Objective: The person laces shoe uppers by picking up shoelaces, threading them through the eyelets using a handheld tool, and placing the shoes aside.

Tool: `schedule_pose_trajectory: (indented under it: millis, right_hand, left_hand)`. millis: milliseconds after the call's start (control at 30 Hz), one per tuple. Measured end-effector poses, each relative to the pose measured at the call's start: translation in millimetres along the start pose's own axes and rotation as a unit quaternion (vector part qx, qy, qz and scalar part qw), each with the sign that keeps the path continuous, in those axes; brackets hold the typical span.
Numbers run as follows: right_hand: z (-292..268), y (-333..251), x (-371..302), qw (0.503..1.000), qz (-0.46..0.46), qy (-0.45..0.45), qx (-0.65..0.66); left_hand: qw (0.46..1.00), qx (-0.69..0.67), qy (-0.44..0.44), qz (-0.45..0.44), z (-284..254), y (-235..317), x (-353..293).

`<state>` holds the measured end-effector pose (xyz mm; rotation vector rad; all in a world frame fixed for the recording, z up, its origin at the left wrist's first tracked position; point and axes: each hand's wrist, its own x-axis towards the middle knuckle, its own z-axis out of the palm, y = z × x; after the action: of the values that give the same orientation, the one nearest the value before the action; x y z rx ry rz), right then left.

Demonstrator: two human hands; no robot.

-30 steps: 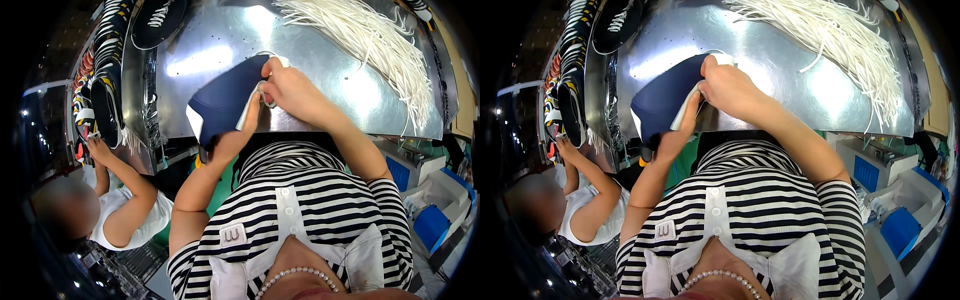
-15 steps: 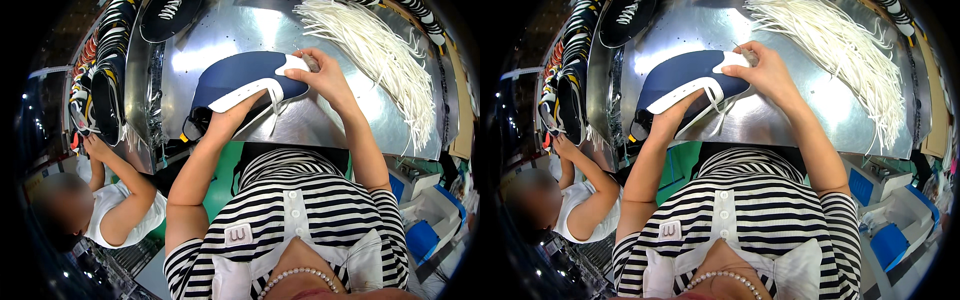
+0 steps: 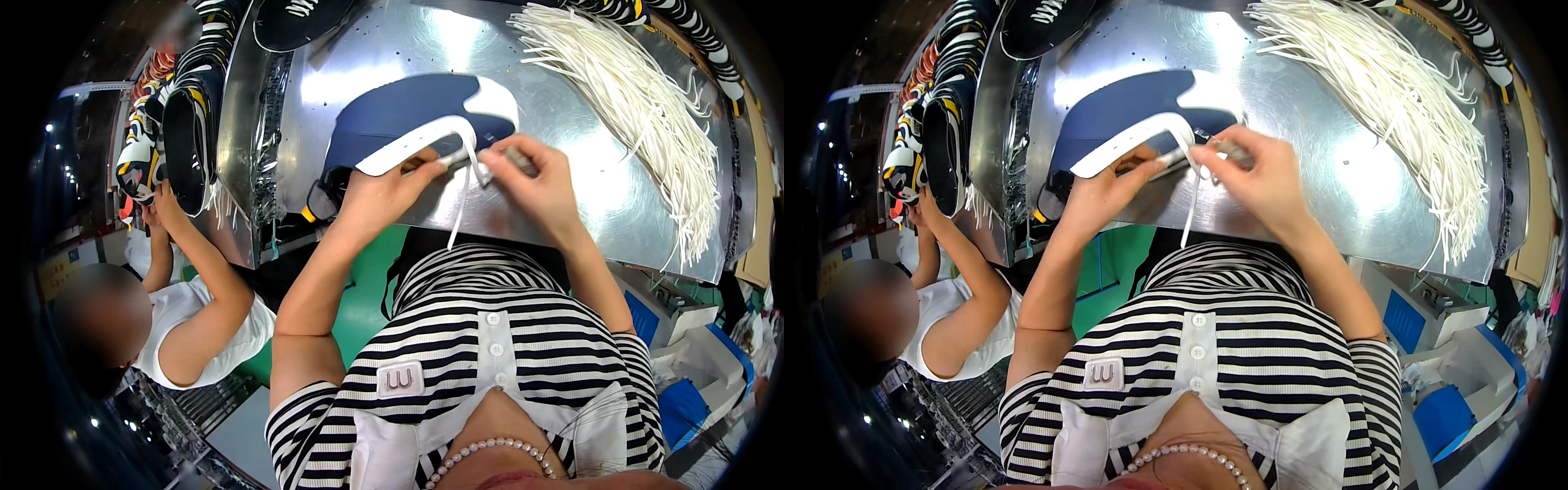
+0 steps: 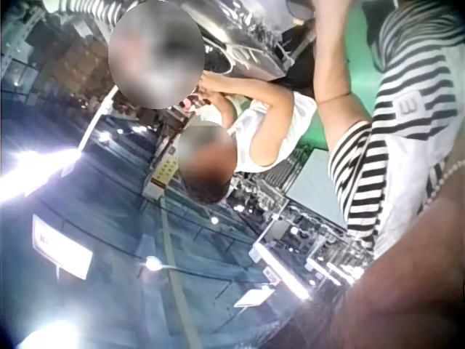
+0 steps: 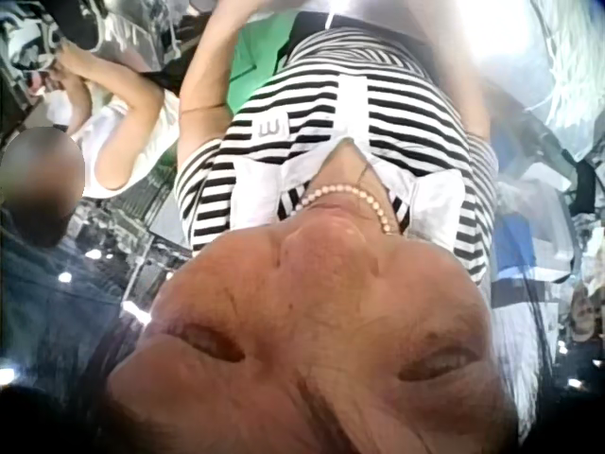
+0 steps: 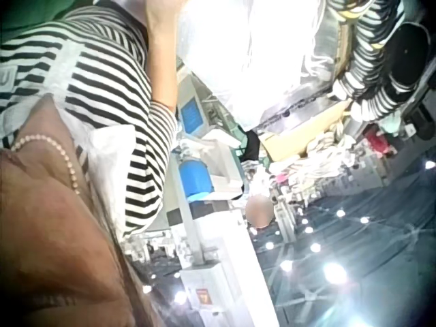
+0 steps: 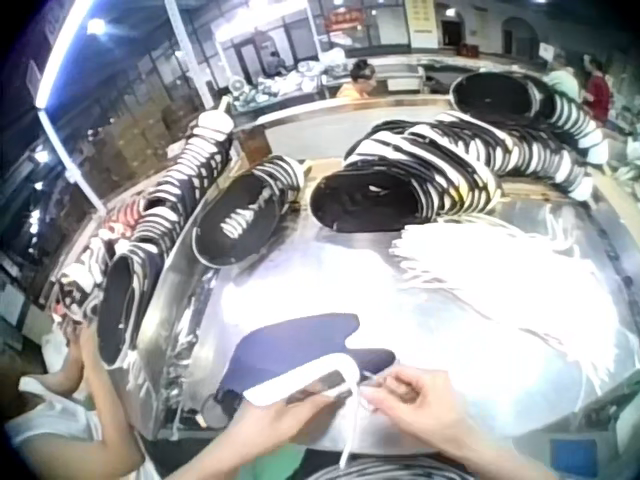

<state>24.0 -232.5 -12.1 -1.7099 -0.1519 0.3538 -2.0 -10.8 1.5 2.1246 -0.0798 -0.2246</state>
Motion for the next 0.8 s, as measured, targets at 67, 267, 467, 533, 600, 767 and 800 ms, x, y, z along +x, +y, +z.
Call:
schedule_pose_trajectory:
  millis: [67,267,467,533,600,767,800]
  right_hand:
    - [10.8,-0.1,1.8,0.994,-0.038,0.028,-0.097]
    - [13.2,20.2,18.9,0.992,-0.060,0.025,-0.112]
    - [16.8,26.0,20.7,0.992,-0.071,0.033,-0.096]
    - [12.6,15.9,19.5,0.995,-0.063,0.011,-0.070]
    - [6.7,-0.4,12.9,0.990,0.042,-0.039,0.127]
    - [-10.4,-12.1,-15.3,0.978,0.070,-0.192,0.048]
    - [-16.9,-5.0,-24.1,0.984,-0.039,-0.159,-0.076]
  left_hand:
    - [1.000,-0.010,0.018,-0.015,7.8,2.9,1.8]
    - [0.993,0.081,-0.082,0.021,1.4,9.7,8.4]
    - [0.956,0.259,-0.030,0.135,13.7,14.1,4.2]
    - [0.950,0.282,-0.003,0.136,15.0,20.2,2.5]
    - [0.957,0.265,0.046,0.108,12.0,30.0,0.4]
    - [0.949,0.231,0.149,0.156,0.3,32.8,1.4]
    - [0.948,0.219,0.170,0.158,-6.5,38.3,2.9]
